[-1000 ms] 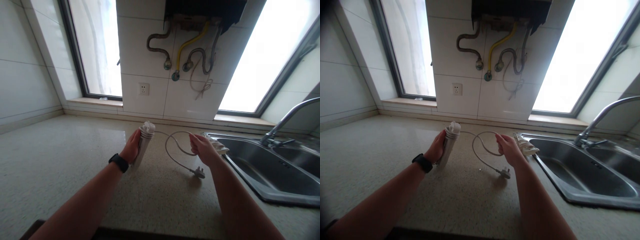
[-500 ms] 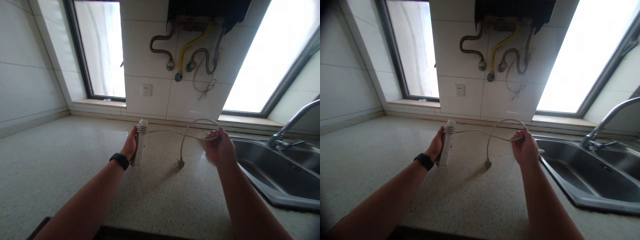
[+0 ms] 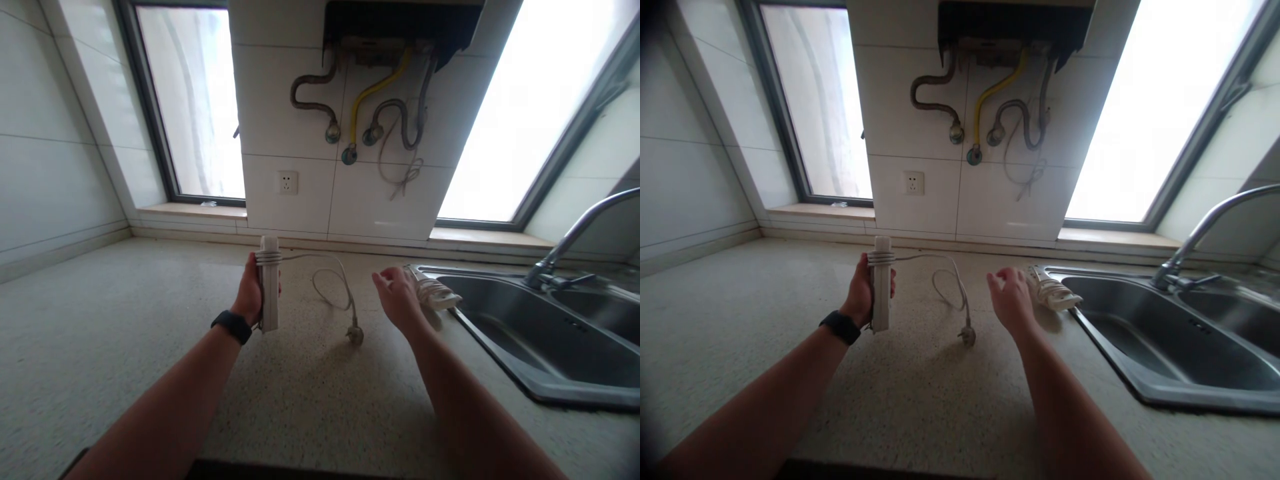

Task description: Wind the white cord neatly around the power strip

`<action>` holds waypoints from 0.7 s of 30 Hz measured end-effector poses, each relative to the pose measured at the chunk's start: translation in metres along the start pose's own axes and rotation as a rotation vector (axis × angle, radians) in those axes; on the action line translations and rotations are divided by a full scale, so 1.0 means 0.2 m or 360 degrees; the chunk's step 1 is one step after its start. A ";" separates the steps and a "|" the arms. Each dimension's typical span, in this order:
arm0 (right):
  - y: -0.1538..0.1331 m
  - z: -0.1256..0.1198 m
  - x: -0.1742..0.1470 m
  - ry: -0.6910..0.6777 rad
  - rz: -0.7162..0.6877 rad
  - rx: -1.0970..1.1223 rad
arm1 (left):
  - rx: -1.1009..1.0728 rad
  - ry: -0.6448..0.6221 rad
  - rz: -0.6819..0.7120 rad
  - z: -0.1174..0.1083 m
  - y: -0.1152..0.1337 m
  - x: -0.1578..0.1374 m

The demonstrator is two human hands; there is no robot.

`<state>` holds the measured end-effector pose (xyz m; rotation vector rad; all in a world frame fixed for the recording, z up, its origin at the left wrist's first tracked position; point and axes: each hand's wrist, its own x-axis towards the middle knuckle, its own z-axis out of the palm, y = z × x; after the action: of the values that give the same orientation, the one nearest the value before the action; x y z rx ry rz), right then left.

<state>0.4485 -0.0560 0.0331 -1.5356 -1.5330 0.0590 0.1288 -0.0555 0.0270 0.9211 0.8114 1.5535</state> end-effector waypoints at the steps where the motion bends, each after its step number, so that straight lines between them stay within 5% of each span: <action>1: -0.04 0.00 -0.04 -0.0286 -0.0087 -0.0043 | 0.0013 0.0014 0.0007 0.00 0.00 0.00; 4: -0.17 0.01 -0.15 -0.1062 -0.0196 -0.0307 | 0.0031 0.0047 0.0006 0.00 0.00 0.00; 6: -0.20 0.03 -0.18 -0.1256 -0.0307 -0.0397 | 0.0062 0.0074 0.0025 0.00 0.00 0.01; 8: -0.19 0.04 -0.18 -0.1365 -0.0173 -0.0095 | 0.0129 0.0121 0.0061 -0.02 -0.01 0.02; 15: -0.10 -0.06 -0.02 -0.0760 0.0776 0.1364 | 0.0080 0.0079 0.0030 -0.01 0.02 0.01; 21: 0.00 -0.08 0.03 -0.0229 0.1313 0.1665 | -0.0274 0.0196 0.0107 -0.04 0.12 0.04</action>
<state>0.4587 -0.0595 0.0454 -1.1537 -0.6210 1.2467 0.1111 -0.0523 0.0452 0.7396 0.7259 1.7234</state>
